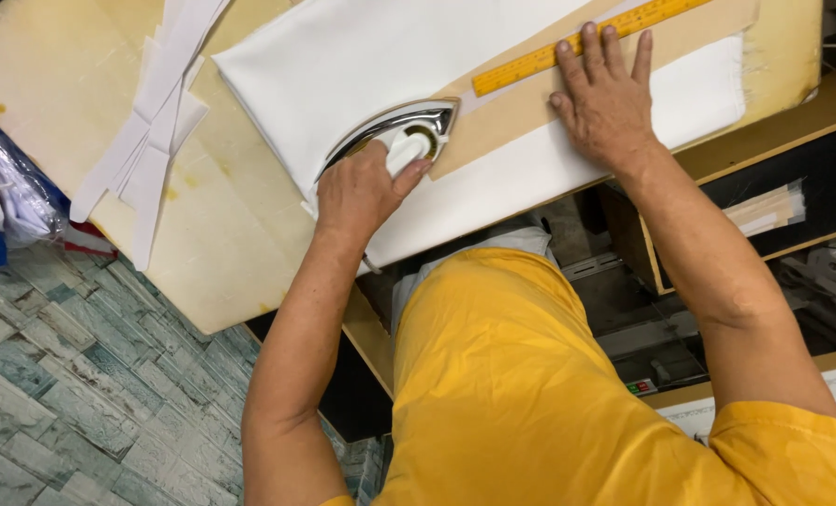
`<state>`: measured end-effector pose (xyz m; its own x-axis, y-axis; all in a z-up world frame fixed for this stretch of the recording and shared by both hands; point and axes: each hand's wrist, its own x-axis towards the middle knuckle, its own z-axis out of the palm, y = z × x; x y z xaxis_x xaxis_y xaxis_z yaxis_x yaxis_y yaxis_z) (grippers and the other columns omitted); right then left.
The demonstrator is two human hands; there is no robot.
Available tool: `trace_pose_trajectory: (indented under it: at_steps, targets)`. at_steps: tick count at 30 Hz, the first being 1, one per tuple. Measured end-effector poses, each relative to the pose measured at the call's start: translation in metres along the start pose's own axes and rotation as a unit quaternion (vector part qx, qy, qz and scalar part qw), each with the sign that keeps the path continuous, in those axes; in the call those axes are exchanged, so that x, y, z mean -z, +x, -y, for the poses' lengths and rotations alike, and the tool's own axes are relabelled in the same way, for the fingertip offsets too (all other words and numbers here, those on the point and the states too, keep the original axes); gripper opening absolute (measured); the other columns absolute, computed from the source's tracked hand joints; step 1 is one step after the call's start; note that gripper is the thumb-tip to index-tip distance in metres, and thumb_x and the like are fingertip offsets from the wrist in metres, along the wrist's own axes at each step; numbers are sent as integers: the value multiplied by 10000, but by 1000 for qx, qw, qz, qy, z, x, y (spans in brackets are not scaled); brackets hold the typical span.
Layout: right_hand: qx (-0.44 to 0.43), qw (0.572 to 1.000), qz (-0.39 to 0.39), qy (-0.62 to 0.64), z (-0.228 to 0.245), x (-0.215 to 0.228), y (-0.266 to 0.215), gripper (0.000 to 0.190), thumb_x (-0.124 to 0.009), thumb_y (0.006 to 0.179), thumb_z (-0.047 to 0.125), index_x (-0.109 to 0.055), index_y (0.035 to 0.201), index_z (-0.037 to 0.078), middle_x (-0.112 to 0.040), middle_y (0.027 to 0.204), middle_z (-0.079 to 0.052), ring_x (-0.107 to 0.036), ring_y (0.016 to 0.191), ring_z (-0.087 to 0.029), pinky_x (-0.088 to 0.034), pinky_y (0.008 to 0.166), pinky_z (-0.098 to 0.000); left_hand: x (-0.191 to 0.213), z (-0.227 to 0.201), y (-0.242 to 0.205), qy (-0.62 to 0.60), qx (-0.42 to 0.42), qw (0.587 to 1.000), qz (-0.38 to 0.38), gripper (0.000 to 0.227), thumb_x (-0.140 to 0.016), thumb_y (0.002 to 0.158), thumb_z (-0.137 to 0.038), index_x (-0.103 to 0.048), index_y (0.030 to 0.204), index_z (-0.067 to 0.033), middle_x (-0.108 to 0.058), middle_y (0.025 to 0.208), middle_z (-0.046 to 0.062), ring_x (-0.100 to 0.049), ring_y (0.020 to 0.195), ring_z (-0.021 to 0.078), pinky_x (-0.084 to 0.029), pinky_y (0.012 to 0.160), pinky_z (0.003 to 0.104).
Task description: The person irons a white fabric on a workbench using a steam iron and a yellow ruler. They repeatedly press the iron onto the fabric, align the ruler to guide the ironing, and adjust the fabric's position to ensure a smooth finish.
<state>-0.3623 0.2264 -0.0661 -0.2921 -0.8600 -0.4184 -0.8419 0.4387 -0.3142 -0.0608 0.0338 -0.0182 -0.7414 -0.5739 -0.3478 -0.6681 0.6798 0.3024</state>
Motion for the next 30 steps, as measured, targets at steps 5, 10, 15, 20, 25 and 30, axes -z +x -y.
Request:
trace_pose_trajectory:
  at_steps: [5, 10, 15, 20, 25, 30]
  targets:
    - [20, 999, 6, -24, 24, -21, 3, 694, -144, 1107, 578, -47, 1687, 210, 2, 1746, -130, -12, 1623, -380, 35, 1238, -714, -1, 24, -27, -19, 84, 995, 55, 754, -463, 929, -822, -582, 857, -81, -680, 668, 114, -649, 612, 402, -494, 534, 554]
    - [0, 992, 82, -99, 50, -45, 14, 665, -191, 1213, 603, 100, 1705, 264, 188, 1726, -41, 135, 1628, -274, 81, 1286, -657, -12, 41, -52, -3, 54, 998, -24, 727, -485, 953, -787, -556, 791, -82, -612, 579, 93, -583, 491, 365, -457, 432, 525]
    - [62, 995, -25, -75, 64, -65, 15, 638, -403, 1229, 464, -129, 1705, 141, -46, 1716, -178, -35, 1574, -403, -58, 1212, -759, 4, 45, -77, -45, 110, 992, 39, 711, -467, 954, -770, -556, 827, -76, -618, 625, 93, -593, 545, 360, -460, 475, 533]
    - [68, 995, -35, -66, 65, -64, 12, 622, -402, 1221, 434, -121, 1695, 144, -78, 1725, -195, -72, 1583, -431, -68, 1205, -764, 26, 57, -107, -94, 209, 967, 108, 698, -463, 927, -752, -597, 942, -67, -714, 818, 185, -657, 780, 476, -483, 640, 573]
    - [72, 997, -26, -17, 71, -47, 12, 616, -343, 1171, 408, -186, 1693, 120, -98, 1720, -200, -68, 1575, -422, -28, 1173, -793, 6, 73, -136, -22, 130, 991, -39, 667, -594, 949, -708, -545, 764, -69, -565, 575, 111, -555, 518, 386, -433, 459, 524]
    - [87, 993, -58, -60, 64, -60, 13, 597, -408, 1214, 384, -166, 1691, 119, -121, 1716, -215, -101, 1572, -444, -84, 1176, -791, 12, 40, -110, -25, 88, 995, -25, 625, -598, 935, -719, -634, 830, -104, -640, 628, 96, -629, 553, 350, -465, 462, 527]
